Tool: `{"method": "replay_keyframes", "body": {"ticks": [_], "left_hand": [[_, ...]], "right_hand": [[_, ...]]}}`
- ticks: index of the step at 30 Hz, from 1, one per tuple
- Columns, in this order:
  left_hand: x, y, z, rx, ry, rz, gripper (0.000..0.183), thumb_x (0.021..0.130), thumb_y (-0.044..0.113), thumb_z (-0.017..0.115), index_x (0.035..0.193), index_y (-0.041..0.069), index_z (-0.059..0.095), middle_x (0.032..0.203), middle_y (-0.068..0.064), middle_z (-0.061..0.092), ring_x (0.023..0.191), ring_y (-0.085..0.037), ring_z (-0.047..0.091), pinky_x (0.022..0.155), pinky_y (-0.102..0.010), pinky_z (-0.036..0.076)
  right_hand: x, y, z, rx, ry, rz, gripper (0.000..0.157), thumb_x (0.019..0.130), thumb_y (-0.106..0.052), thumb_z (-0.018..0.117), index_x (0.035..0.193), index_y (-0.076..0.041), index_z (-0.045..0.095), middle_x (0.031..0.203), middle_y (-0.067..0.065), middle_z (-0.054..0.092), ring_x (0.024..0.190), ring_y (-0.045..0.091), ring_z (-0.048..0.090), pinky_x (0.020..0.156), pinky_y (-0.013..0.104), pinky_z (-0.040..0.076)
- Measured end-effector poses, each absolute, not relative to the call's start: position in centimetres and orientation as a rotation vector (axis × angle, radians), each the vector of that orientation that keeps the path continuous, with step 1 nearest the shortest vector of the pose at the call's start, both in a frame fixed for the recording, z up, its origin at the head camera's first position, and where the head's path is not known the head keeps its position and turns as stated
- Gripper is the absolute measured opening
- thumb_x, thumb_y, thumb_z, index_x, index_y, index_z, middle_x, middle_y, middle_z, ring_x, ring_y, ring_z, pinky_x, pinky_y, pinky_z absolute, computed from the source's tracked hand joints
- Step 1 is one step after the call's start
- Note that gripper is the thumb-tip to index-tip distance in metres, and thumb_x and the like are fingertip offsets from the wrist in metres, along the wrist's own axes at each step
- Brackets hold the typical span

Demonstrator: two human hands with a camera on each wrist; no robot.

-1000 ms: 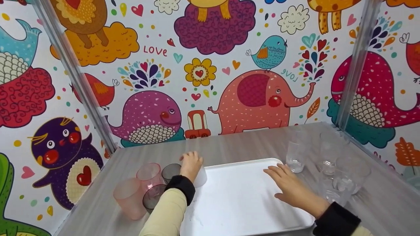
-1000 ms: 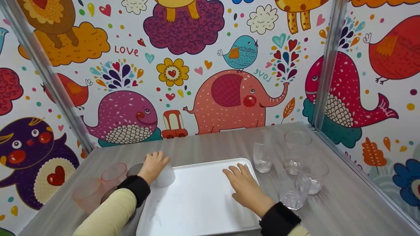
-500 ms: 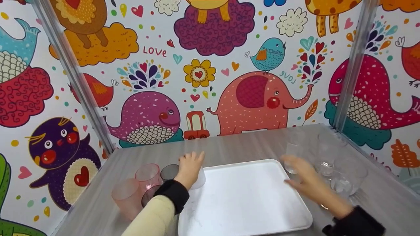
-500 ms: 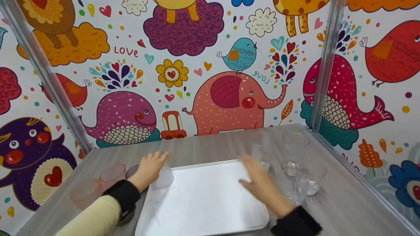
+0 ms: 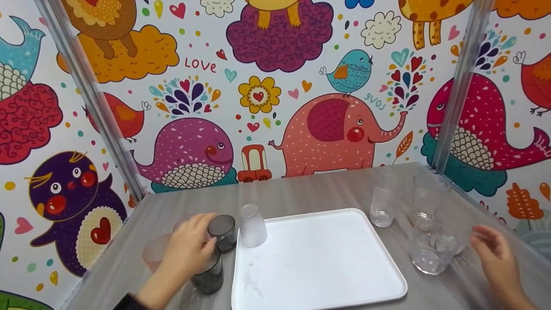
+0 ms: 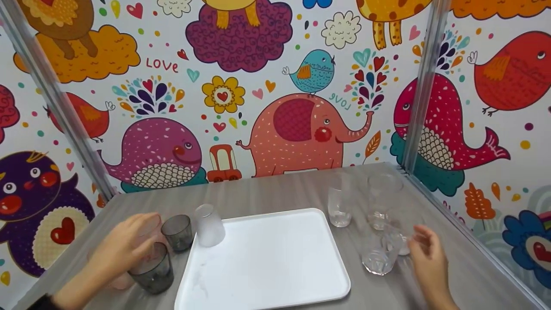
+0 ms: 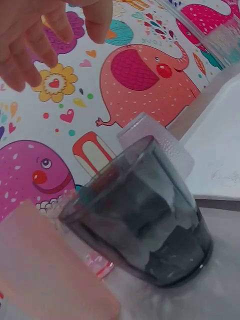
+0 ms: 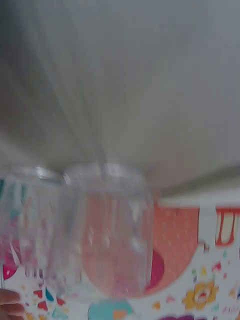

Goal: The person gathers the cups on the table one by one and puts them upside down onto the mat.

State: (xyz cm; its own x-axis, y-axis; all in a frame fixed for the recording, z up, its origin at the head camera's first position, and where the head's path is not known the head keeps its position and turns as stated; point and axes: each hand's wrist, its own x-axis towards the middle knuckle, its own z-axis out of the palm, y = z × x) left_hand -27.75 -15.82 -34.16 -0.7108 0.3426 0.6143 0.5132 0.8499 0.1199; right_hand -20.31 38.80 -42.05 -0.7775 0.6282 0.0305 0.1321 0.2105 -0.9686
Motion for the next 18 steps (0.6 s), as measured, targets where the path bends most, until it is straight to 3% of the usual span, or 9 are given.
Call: {"method": "replay_keyframes", "body": {"ticks": [2,4,6,11,18], "left_hand": [[-26.8,-17.2,-34.3,-0.569,-2.445,-0.454,0.046,0.072,0.006,0.071,0.116,0.002,0.056,0.113,-0.014,0.058,0.1,-0.036,0.055,0.085,-0.051,0.043],[-26.0,-18.3,-34.5,-0.517,-2.483,-0.523,0.047,0.072,0.006,0.071,0.117,0.0,0.055,0.115,-0.017,0.057,0.103,-0.038,0.052,0.088,-0.053,0.04],[-25.4,-19.1,-34.6,-0.436,-2.562,-0.565,0.048,0.075,0.008,0.07,0.12,0.001,0.054,0.119,-0.018,0.055,0.108,-0.04,0.049,0.09,-0.056,0.038],[-24.4,-20.5,-35.0,-0.274,-2.727,-0.629,0.051,0.079,0.014,0.066,0.126,0.002,0.049,0.127,-0.021,0.049,0.115,-0.04,0.044,0.095,-0.059,0.033],[-23.8,-21.6,-35.2,-0.314,-2.65,-0.648,0.049,0.078,0.011,0.067,0.123,-0.001,0.051,0.124,-0.02,0.052,0.114,-0.038,0.046,0.094,-0.058,0.034]], "right_hand": [[-20.4,39.4,-42.6,-0.69,-2.237,1.696,0.066,0.092,-0.044,0.047,0.143,-0.018,0.014,0.144,0.013,0.021,0.125,0.024,0.03,0.105,0.046,0.03],[-20.8,39.7,-42.8,-0.669,-2.384,1.779,0.092,0.087,-0.052,0.052,0.145,-0.009,-0.005,0.149,0.022,-0.003,0.132,0.038,0.013,0.104,0.058,0.021],[-21.3,39.7,-43.0,-0.658,-2.498,1.779,0.109,0.083,-0.054,0.056,0.141,0.0,-0.019,0.146,0.028,-0.013,0.132,0.046,0.004,0.102,0.061,0.018],[-22.3,38.9,-43.4,-0.665,-2.628,1.692,0.117,0.08,-0.051,0.062,0.137,0.002,-0.026,0.142,0.035,-0.013,0.128,0.051,0.005,0.101,0.061,0.018],[-23.1,37.9,-43.6,-0.729,-2.622,1.605,0.121,0.077,-0.05,0.066,0.137,0.007,-0.022,0.14,0.037,0.0,0.126,0.05,0.009,0.102,0.063,0.016]]}}
